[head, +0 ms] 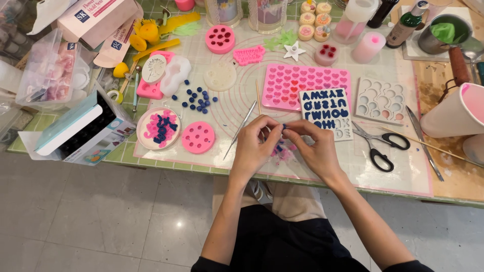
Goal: Trim excess material from molded wax letters using a hobby knife and scissors.
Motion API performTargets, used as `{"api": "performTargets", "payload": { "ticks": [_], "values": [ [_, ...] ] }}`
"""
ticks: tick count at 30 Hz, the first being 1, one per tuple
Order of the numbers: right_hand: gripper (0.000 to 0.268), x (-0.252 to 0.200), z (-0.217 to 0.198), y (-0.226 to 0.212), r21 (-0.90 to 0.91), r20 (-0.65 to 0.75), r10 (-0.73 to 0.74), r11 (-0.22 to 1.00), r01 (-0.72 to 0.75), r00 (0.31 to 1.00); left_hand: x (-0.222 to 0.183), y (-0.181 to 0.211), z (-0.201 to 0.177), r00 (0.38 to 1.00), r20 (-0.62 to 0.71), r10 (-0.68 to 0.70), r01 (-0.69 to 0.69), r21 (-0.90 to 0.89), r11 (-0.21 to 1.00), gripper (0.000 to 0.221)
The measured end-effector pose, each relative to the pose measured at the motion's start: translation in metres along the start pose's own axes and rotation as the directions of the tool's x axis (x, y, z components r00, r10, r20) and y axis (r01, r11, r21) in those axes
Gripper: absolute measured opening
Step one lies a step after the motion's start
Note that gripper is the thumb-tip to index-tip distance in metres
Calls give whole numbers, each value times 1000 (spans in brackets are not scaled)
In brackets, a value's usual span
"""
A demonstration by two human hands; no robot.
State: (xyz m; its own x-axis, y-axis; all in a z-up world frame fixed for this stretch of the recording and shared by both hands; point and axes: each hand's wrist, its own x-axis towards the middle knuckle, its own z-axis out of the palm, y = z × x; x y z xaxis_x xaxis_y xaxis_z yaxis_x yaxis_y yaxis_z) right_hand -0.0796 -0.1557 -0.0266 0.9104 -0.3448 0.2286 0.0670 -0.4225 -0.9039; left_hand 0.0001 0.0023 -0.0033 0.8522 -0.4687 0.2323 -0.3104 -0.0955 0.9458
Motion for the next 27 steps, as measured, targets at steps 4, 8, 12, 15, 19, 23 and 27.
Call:
{"api": "performTargets", "payload": {
  "ticks": [4, 8, 12, 15, 19, 23, 27],
  "values": [
    [14, 4, 3, 15, 168, 27, 17, 986, -21, 999, -2, -12, 0, 1000, 15, 24, -23, -23, 999, 12],
    [17, 4, 5, 1, 172, 36, -25, 985, 18, 999, -4, -7, -5, 1000, -7, 4, -4, -38, 999, 13],
    [16, 1, 7, -11, -9, 51, -89, 996, 90, 995, -4, -18, -20, 998, -65, -5, 5, -5, 1000, 11],
    [14, -3, 1, -9, -102, 62, -74, 992, 80, 995, -5, -43, -65, 983, -185, 13, -10, 15, 1000, 7],
    [21, -6, -14, -17, -205, 57, -9, 978, 20, 998, -15, -52, -156, 875, -485, -12, 103, 162, 981, 7],
    [33, -9, -22, -13, -190, 98, -45, 980, 63, 994, -25, -50, -203, 799, -599, -45, 339, 388, 857, 16],
    [31, -15, -21, -5, -186, 154, -59, 979, 88, 986, -27, -63, -216, 791, -578, -200, 500, 422, 756, 15]
  ]
}}
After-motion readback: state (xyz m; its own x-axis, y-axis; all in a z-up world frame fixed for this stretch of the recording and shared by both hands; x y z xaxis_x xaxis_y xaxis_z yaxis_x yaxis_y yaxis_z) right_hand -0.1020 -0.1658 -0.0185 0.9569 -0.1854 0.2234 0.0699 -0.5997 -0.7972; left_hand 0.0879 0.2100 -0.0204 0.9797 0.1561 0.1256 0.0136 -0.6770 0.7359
